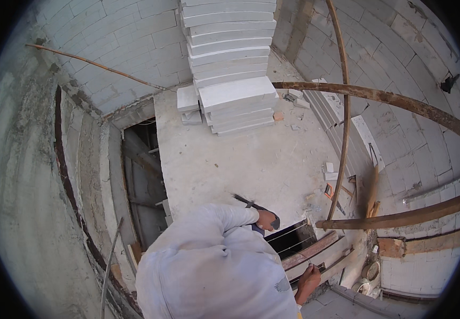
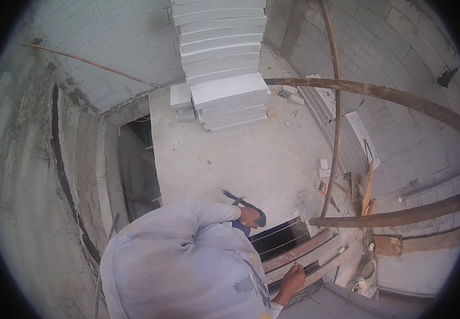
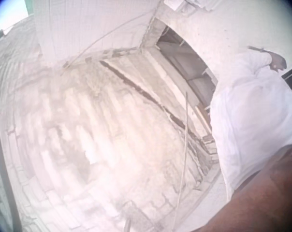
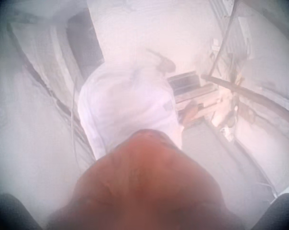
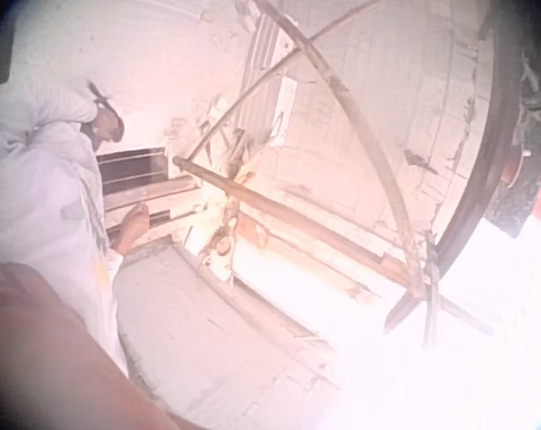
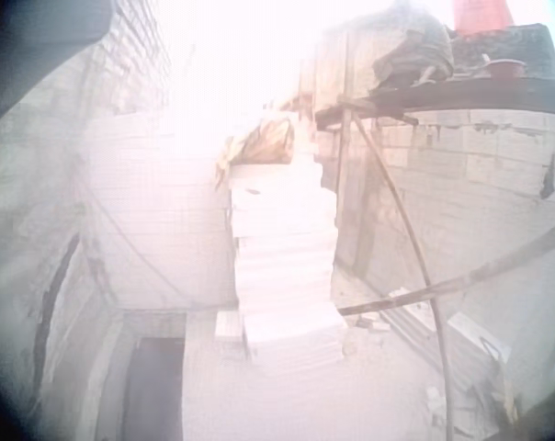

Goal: The person is working on a construction site, handling a piece of wood and then tying metal rebar to a structure using wire. They are seen moving around the site and manipulating the materials.

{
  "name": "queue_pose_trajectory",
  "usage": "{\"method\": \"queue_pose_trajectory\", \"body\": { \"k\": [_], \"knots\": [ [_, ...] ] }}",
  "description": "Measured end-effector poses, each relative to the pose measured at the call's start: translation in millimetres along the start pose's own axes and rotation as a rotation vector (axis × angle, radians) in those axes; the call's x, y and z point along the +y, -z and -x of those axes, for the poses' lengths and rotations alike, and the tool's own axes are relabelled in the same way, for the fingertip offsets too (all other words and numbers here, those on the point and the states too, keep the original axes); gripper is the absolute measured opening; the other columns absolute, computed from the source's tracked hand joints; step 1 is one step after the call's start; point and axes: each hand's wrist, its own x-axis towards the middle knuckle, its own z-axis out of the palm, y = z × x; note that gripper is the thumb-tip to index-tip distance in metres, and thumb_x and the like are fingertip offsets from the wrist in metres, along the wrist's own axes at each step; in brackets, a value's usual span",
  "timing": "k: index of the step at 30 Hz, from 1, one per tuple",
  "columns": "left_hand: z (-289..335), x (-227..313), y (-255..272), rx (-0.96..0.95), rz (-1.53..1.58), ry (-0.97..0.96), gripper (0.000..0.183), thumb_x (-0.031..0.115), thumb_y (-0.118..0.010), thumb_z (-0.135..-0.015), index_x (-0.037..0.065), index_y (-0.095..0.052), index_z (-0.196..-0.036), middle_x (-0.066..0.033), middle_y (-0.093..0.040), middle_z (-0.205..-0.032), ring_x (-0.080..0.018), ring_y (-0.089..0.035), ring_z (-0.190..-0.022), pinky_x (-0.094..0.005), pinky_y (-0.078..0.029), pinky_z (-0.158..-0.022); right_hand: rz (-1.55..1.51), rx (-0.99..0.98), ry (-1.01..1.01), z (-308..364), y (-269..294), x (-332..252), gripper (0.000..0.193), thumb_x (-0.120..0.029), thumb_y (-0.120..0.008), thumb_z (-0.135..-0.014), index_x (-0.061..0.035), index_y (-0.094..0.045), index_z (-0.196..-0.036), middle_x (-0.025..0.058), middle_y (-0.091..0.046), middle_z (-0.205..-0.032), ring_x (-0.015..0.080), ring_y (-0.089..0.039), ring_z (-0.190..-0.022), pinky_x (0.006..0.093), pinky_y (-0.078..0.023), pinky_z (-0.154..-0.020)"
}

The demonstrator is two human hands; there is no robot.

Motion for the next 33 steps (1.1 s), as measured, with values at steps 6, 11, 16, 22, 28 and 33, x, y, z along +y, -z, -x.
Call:
{"method": "queue_pose_trajectory", "body": {
  "k": [6, 11, 16, 22, 28, 33],
  "knots": [
    [17.2, -12.5, -12.9, -0.005, 0.021, 0.068, 0.046, 0.042, -0.065, -0.08, -0.003, -0.072, -0.088, -0.0234, -0.071, -0.094, -0.0373, -0.068, -0.092, -0.046, -0.051, -0.084, 0.088, -0.113, 0.13, -2.5, -1.9, -5.2, 0.03, -0.022, -0.054, -0.096, 0.0033, -0.07, -0.099, 0.0276, -0.067, -0.089, 0.0453, -0.066, -0.084, 0.0486, -0.05, -0.071],
    [19.6, -13.1, -25.4, -0.005, 0.03, -0.078, 0.051, 0.044, -0.063, -0.082, -0.005, -0.071, -0.093, -0.0265, -0.069, -0.098, -0.0401, -0.067, -0.096, -0.0455, -0.051, -0.086, 0.039, -0.005, -0.066, 24.5, 11.9, -13.5, 0.029, -0.024, -0.056, -0.096, 0.0011, -0.071, -0.099, 0.0266, -0.067, -0.087, 0.0435, -0.067, -0.085, 0.0469, -0.051, -0.073],
    [4.2, 17.4, -3.7, -0.311, -0.15, -0.246, 0.058, 0.045, -0.062, -0.088, -0.004, -0.06, -0.119, -0.0284, -0.065, -0.114, -0.0416, -0.062, -0.108, -0.0473, -0.048, -0.092, -0.11, 0.149, -0.414, 108.5, -13.1, 17.8, 0.03, -0.026, -0.056, -0.096, 0.0005, -0.07, -0.092, 0.0284, -0.065, -0.081, 0.0442, -0.066, -0.081, 0.0469, -0.05, -0.07],
    [-58.8, 51.5, -33.6, -0.827, -0.484, -0.449, 0.057, 0.045, -0.06, -0.092, -0.004, -0.06, -0.121, -0.0282, -0.066, -0.11, -0.042, -0.063, -0.108, -0.0474, -0.048, -0.093, -0.225, 0.316, -1.075, 257.4, -81.2, -11.1, 0.03, -0.026, -0.054, -0.095, -0.0007, -0.07, -0.09, 0.027, -0.067, -0.086, 0.0456, -0.065, -0.083, 0.0521, -0.051, -0.077],
    [-96.4, 120.6, -120.8, -1.22, -0.8, -0.701, 0.052, 0.046, -0.055, -0.095, -0.004, -0.061, -0.107, -0.0289, -0.067, -0.101, -0.0438, -0.064, -0.099, -0.0505, -0.05, -0.085, -0.41, 0.59, -1.657, 349.4, -144.6, -127.4, 0.032, -0.026, -0.054, -0.096, 0.0026, -0.068, -0.091, 0.0278, -0.066, -0.084, 0.047, -0.064, -0.083, 0.0516, -0.05, -0.074],
    [-91.8, 154.1, -248.2, -1.205, -0.956, -1.052, 0.049, 0.043, -0.053, -0.097, -0.003, -0.057, -0.115, -0.0293, -0.067, -0.101, -0.0448, -0.065, -0.098, -0.0521, -0.052, -0.084, -0.633, 0.727, -2.014, 352.7, -218.1, -235.7, 0.033, -0.026, -0.055, -0.096, 0.0038, -0.067, -0.085, 0.0292, -0.064, -0.08, 0.0464, -0.065, -0.081, 0.0479, -0.049, -0.071]
  ]
}}
